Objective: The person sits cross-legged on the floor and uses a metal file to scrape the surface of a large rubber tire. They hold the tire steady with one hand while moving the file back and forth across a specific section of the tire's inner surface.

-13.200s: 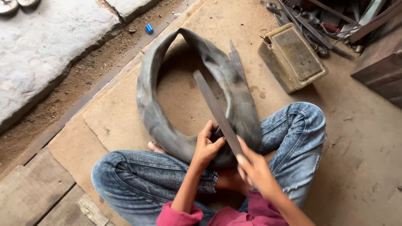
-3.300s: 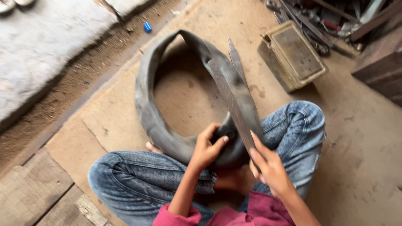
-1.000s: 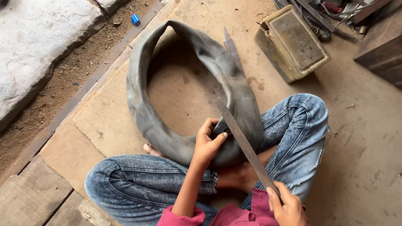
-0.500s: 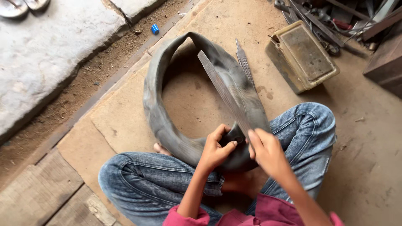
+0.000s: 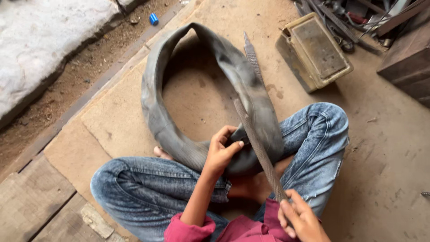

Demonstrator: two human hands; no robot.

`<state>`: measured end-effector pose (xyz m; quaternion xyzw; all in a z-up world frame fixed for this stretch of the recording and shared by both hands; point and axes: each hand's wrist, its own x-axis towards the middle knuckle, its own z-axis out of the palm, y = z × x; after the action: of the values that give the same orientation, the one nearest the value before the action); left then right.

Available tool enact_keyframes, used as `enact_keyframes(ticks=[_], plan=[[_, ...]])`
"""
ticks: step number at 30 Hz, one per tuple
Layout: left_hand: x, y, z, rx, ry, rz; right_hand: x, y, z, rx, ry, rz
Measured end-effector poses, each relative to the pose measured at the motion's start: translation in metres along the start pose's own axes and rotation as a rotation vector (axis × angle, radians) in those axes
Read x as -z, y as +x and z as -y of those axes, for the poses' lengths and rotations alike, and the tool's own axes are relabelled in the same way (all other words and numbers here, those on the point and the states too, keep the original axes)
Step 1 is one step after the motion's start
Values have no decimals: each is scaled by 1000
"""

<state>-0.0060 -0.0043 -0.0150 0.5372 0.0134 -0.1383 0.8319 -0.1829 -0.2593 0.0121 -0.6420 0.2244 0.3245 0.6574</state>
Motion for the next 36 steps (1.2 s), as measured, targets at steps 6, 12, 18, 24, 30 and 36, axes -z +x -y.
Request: enact_keyframes(ticks=[6,12,18,24,30,36], plan=[[1,1,1,50,-42,-9,6,-1,-14,70,113,-40],[2,3,10,-22,9,-39,22,4,-43,-17,125,102],[7,6,-2,30,301,-31,70,33,-110,-201,85,252],[7,6,0,3,293,-70,36,43,-73,-43,147,33],[9,8,9,-53,73,0,48,79,-110,-23,141,25],[0,2,-2,-121,109,39,-1,110,-40,-73,99,31]])
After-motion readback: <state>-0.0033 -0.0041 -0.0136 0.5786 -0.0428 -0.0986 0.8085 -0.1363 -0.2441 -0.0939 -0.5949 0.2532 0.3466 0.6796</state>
